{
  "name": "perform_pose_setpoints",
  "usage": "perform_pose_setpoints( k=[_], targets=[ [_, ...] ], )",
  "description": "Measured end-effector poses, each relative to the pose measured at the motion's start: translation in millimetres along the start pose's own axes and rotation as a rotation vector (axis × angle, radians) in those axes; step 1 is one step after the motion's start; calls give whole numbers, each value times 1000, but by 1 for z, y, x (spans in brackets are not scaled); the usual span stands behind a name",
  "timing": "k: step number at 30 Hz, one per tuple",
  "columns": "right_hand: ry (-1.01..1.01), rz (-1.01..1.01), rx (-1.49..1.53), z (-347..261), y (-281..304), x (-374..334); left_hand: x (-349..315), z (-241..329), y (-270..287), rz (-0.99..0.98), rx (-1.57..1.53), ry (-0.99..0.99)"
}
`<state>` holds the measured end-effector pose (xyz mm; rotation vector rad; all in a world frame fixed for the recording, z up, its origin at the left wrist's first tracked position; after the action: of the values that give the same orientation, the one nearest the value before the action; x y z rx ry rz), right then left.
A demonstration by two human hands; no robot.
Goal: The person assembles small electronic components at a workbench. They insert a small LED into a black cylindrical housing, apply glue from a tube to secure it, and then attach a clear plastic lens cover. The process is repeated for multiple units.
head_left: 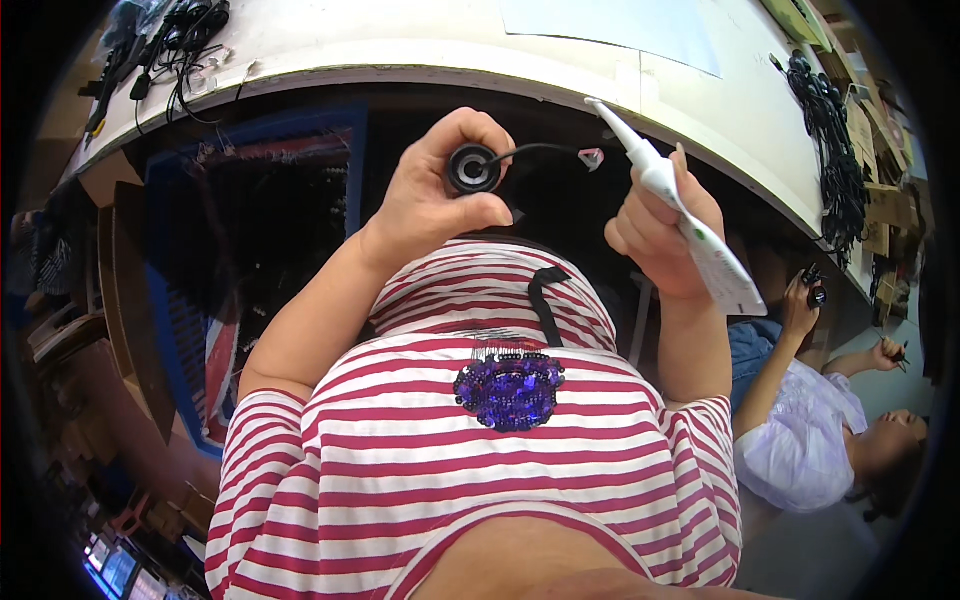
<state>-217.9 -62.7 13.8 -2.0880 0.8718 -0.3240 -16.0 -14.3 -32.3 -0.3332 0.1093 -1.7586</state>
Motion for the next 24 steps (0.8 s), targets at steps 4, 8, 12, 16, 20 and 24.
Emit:
perform_pose_setpoints(
  k=[4, 8, 12, 16, 20, 24],
  targets=[
    [-98, -135, 207, 3, -5, -8, -3, 8, -7, 26, 69, 87],
    [-297, -80, 182, 7, -12, -13, -3, 6, -3, -52, 81, 56],
    [-307, -106, 208, 15, -19, -18, -7, 14, -4, -57, 176, 202],
    [-346, -71, 188, 24, -16, -18, -10, 14, -10, -47, 273, 197],
    [-386, -97, 210, 30, -11, -18, -8, 8, -8, -34, 411, 123],
    [-405, -71, 172, 34, -14, -15, -7, 5, -10, 2, 408, 78]
  ],
)
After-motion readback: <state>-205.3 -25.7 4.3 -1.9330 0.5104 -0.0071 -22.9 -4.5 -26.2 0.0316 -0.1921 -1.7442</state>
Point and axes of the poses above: each hand's wrist, its own x-axis towards the middle knuckle, its own y-axis out of the back of the hand, z = x × y, the point moved 2 cm from there along x, towards the middle knuckle, and after that the axes turned 5 degrees about y, right-handed, at the moved point
